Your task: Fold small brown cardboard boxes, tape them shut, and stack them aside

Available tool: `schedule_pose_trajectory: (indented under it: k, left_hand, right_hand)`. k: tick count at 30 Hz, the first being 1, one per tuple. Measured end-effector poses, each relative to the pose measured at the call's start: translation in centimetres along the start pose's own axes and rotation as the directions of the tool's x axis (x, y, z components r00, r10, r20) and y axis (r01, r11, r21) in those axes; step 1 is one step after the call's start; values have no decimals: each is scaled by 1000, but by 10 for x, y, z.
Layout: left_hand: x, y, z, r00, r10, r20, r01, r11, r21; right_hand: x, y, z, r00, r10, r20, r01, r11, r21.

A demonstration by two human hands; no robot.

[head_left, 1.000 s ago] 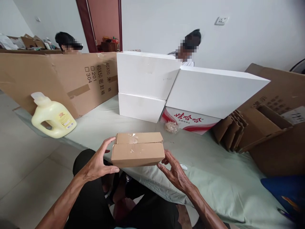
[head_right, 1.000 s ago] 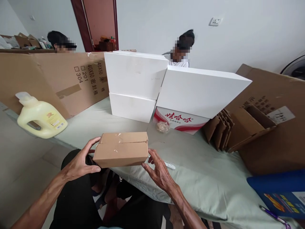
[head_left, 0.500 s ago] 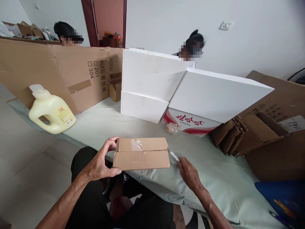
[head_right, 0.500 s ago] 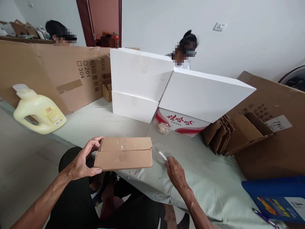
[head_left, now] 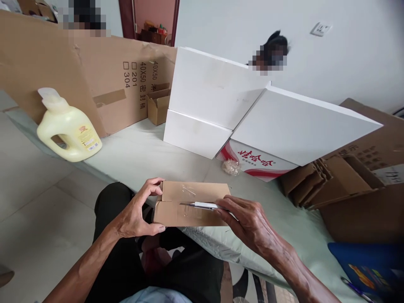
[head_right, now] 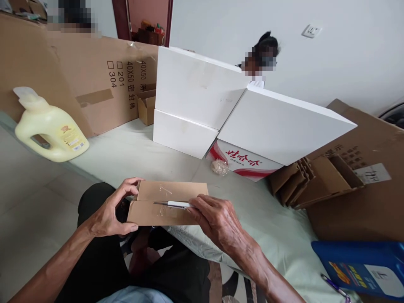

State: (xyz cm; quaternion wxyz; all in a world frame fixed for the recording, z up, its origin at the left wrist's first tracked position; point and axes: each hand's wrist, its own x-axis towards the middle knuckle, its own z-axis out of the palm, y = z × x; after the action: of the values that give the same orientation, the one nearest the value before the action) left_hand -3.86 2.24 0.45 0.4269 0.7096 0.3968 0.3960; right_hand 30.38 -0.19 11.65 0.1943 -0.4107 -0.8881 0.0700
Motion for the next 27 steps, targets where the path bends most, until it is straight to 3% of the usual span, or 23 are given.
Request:
schedule_pose_trajectory:
  k: [6,22,27]
  left_hand:
    - [1,1,-2,1000,22,21,-22,1000,5]
    - [1,5,-2,998,58,12,-58,998,20]
    - [1,4,-4,996,81,-26,-78,992,96]
  right_hand:
    - [11,7,-4,998,-52,30,54,996,-69]
    - [42,-20,-21,963,-256,87,270,886,-376]
    - [22,5,-39,952,-297,78,299,838,-456]
